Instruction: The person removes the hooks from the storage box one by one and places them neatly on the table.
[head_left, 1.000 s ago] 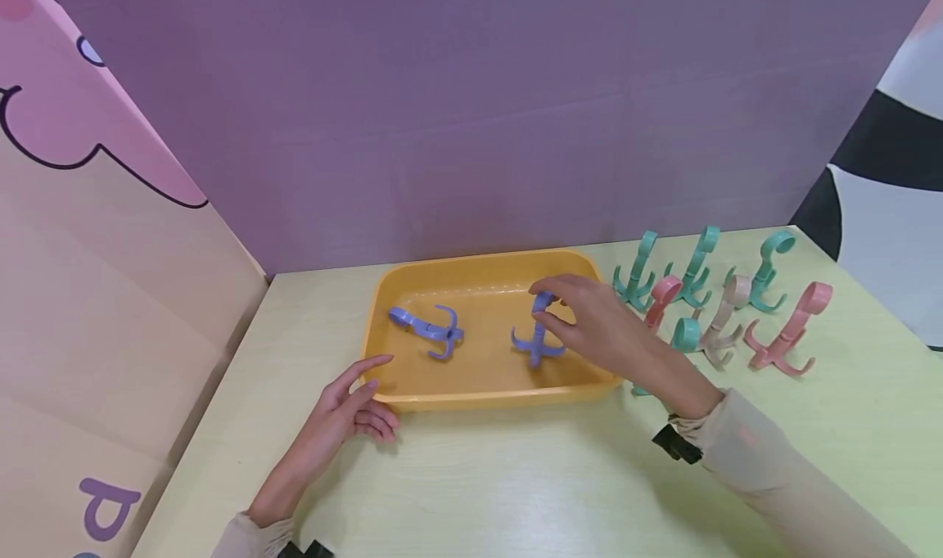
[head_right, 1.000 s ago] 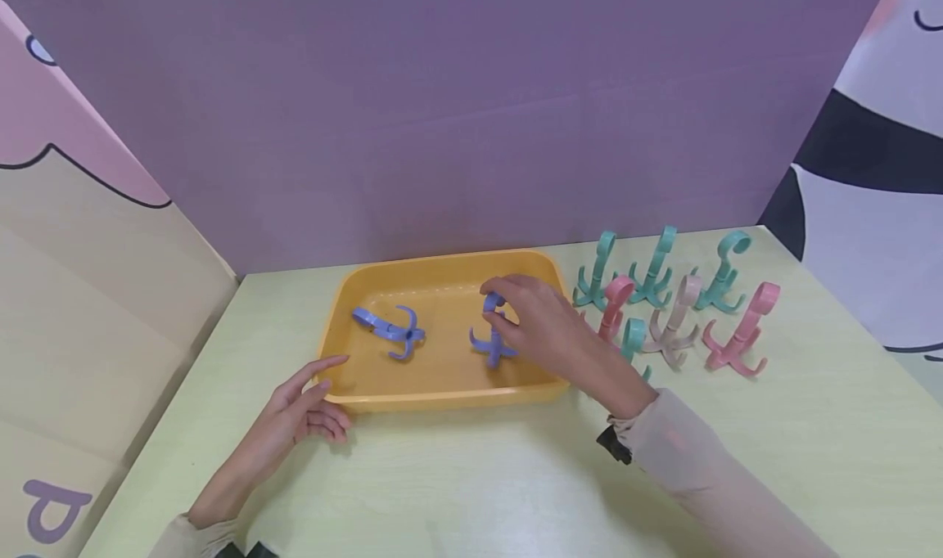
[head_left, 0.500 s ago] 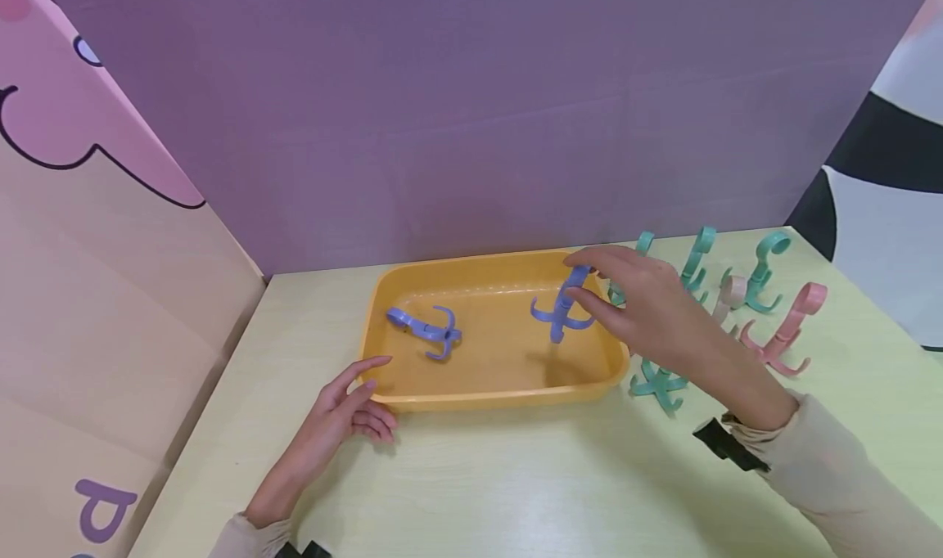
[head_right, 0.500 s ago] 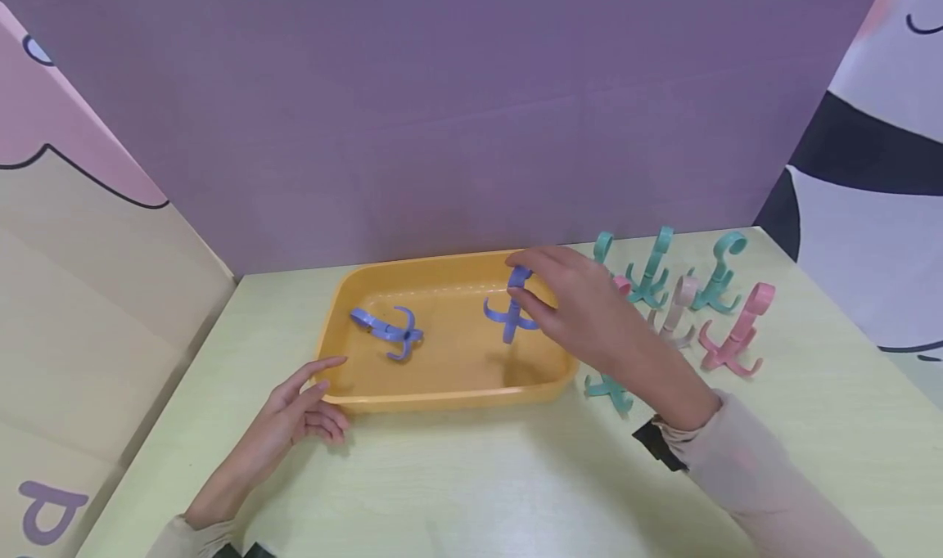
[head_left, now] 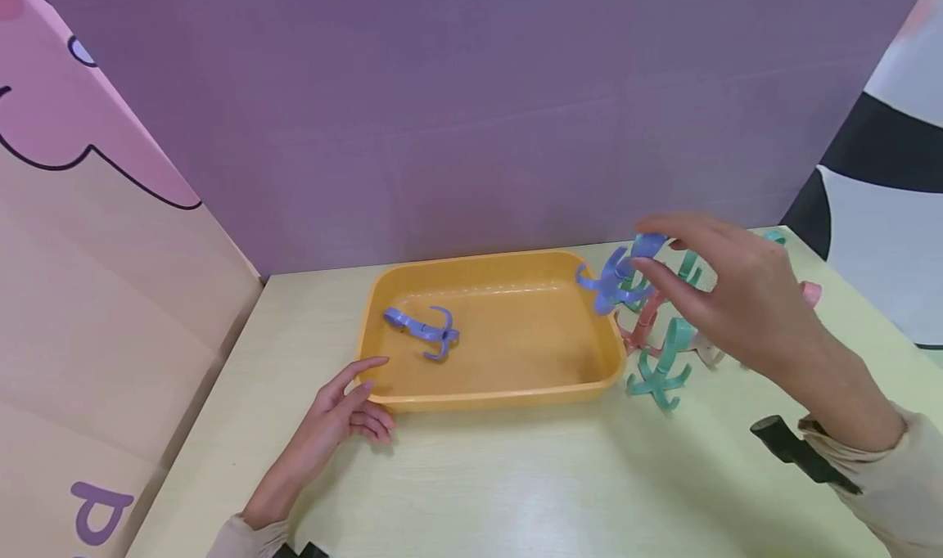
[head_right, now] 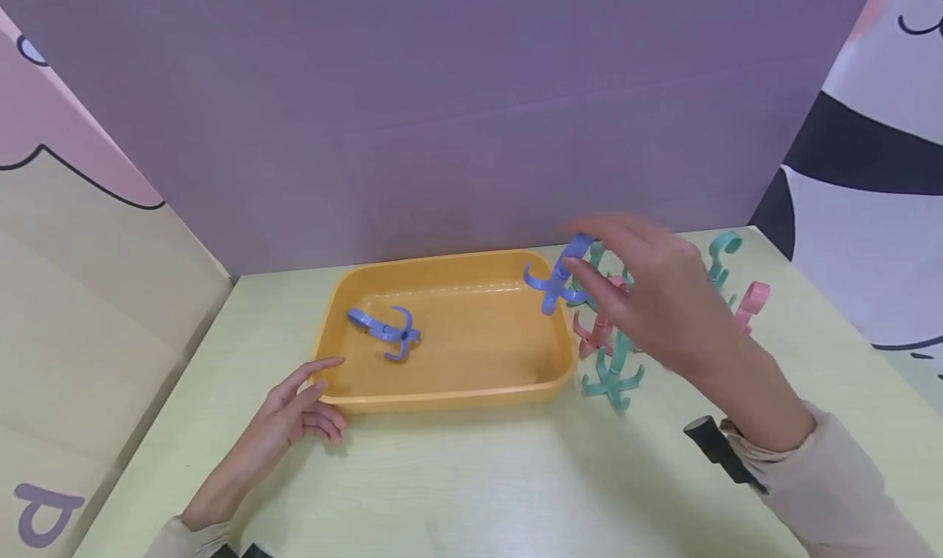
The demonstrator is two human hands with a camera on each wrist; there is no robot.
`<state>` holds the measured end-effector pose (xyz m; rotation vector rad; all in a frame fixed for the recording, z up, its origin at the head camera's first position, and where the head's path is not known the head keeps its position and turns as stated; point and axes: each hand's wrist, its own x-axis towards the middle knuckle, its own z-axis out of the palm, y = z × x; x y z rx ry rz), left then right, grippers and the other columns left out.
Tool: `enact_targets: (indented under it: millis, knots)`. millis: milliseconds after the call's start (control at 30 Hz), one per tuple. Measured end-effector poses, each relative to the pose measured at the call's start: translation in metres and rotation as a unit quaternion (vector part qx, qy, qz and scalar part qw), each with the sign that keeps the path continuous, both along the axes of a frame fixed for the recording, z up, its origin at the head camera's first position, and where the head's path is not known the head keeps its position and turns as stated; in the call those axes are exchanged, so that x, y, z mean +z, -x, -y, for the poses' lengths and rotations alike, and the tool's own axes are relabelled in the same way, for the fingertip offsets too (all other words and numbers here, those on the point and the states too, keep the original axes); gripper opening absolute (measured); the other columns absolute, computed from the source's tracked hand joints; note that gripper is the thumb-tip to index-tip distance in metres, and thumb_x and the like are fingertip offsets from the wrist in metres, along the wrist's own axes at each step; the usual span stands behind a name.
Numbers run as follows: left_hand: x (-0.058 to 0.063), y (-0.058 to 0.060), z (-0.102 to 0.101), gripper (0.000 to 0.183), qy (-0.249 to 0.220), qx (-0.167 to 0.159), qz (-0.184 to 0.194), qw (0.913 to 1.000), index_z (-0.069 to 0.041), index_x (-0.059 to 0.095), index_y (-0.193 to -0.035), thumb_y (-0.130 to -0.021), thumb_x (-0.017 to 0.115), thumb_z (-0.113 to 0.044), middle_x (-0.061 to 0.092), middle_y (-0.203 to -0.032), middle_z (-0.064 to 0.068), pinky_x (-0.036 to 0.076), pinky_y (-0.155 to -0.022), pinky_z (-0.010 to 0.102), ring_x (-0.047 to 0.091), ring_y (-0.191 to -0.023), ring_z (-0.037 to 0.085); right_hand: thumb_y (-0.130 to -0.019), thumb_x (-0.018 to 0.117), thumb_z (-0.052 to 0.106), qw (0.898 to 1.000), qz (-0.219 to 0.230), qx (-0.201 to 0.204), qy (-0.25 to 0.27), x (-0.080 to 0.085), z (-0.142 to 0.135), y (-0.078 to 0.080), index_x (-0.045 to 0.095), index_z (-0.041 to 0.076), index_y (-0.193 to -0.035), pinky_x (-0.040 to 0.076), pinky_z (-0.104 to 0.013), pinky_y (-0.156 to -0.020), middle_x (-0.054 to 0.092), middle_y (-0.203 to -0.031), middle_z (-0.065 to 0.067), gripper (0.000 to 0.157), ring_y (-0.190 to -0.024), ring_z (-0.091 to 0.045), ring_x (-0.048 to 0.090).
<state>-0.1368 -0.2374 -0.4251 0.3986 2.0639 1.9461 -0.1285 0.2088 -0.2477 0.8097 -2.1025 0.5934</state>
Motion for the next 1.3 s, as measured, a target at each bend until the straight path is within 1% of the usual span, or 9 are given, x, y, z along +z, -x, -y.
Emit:
enact_targets:
  millis: [267,500,633,833,933,1100,1167,1233,1300]
  knots:
    - [-0.001,0.0,0.001,0.05,0.0,-0.002,-0.002,1.0,-0.012,0.034,-0.153,-0.108,0.045,-0.032,0.071,-0.087,0.024,0.061,-0.067,0.038,0.071,-0.073,0.037,-0.096,0.056,0.056,0.999,-0.008,-0.052,0.003,0.013,-0.025,-0.012,0.07,0.001,-0.118,0.036,-0.001,-0.094,0.072,-0.111,-0.013,0.06,-0.091,-0.023,0.06]
    - [-0.001,0.001,-0.001,0.051,-0.002,-0.003,-0.002,1.0,-0.012,0.034,-0.153,-0.108,0.045,-0.033,0.072,-0.087,0.024,0.061,-0.067,0.038,0.071,-0.073,0.036,-0.095,0.069,0.036,0.993,-0.005,-0.116,0.012,0.011,-0.051,-0.019,0.068,0.001,-0.122,0.031,0.001,-0.092,0.07,-0.111,-0.018,0.044,-0.095,0.0,0.05]
    - [-0.001,0.001,0.0,0.051,-0.001,-0.006,-0.003,1.0,-0.011,0.033,-0.153,-0.108,0.045,-0.032,0.071,-0.087,0.024,0.061,-0.068,0.039,0.071,-0.073,0.037,-0.095,0.071,0.023,0.988,0.013,-0.151,0.016,0.007,-0.062,-0.023,0.066,0.002,-0.127,0.028,0.003,-0.09,0.068,-0.113,-0.023,0.039,-0.098,-0.005,0.05]
    - [-0.002,0.001,0.003,0.05,0.003,-0.003,-0.003,1.0,-0.012,0.034,-0.152,-0.108,0.045,-0.032,0.071,-0.087,0.025,0.061,-0.069,0.041,0.071,-0.073,0.037,-0.092,0.072,0.015,0.986,0.029,-0.161,0.012,-0.003,-0.074,-0.022,0.065,-0.002,-0.125,0.026,0.004,-0.088,0.067,-0.105,-0.025,0.037,-0.095,-0.01,0.048]
    - [-0.002,0.001,0.003,0.05,0.004,-0.005,-0.006,1.0,-0.012,0.033,-0.153,-0.108,0.044,-0.031,0.071,-0.087,0.025,0.061,-0.069,0.04,0.071,-0.073,0.038,-0.09,0.073,0.016,0.986,0.038,-0.165,0.006,-0.013,-0.081,-0.022,0.066,-0.001,-0.122,0.032,0.002,-0.072,0.068,-0.102,-0.023,0.037,-0.094,-0.006,0.049]
    - [-0.002,0.001,0.003,0.05,0.005,-0.007,-0.007,0.9999,-0.012,0.033,-0.153,-0.108,0.044,-0.031,0.071,-0.088,0.026,0.061,-0.068,0.039,0.07,-0.073,0.038,-0.086,0.075,0.016,0.985,0.057,-0.164,-0.023,-0.038,-0.093,-0.023,0.068,0.0,-0.116,0.029,-0.013,-0.041,0.069,-0.087,-0.018,0.034,-0.083,0.023,0.035]
    - [-0.001,0.0,0.003,0.05,0.004,-0.007,-0.006,0.9999,-0.012,0.033,-0.153,-0.108,0.044,-0.032,0.071,-0.088,0.026,0.061,-0.068,0.039,0.071,-0.073,0.038,-0.084,0.077,0.013,0.982,0.077,-0.165,-0.039,-0.049,-0.097,-0.023,0.068,0.0,-0.114,0.03,-0.015,-0.041,0.067,-0.079,-0.011,0.033,-0.07,0.018,0.036]
    - [-0.001,0.0,0.003,0.05,0.003,-0.007,-0.005,1.0,-0.012,0.033,-0.153,-0.108,0.044,-0.032,0.071,-0.088,0.026,0.061,-0.068,0.039,0.07,-0.073,0.038,-0.081,0.079,0.009,0.979,0.099,-0.168,-0.052,-0.059,-0.101,-0.023,0.068,0.0,-0.111,0.035,-0.01,-0.048,0.066,-0.074,-0.003,0.034,-0.069,0.005,0.053]
    - [-0.001,0.0,0.003,0.05,0.002,-0.006,-0.003,1.0,-0.012,0.033,-0.153,-0.108,0.044,-0.032,0.071,-0.088,0.026,0.061,-0.068,0.039,0.071,-0.073,0.038,-0.078,0.081,0.007,0.976,0.12,-0.171,-0.061,-0.068,-0.104,-0.023,0.068,0.001,-0.11,0.035,-0.01,-0.049,0.064,-0.072,0.002,0.036,-0.062,-0.012,0.058]
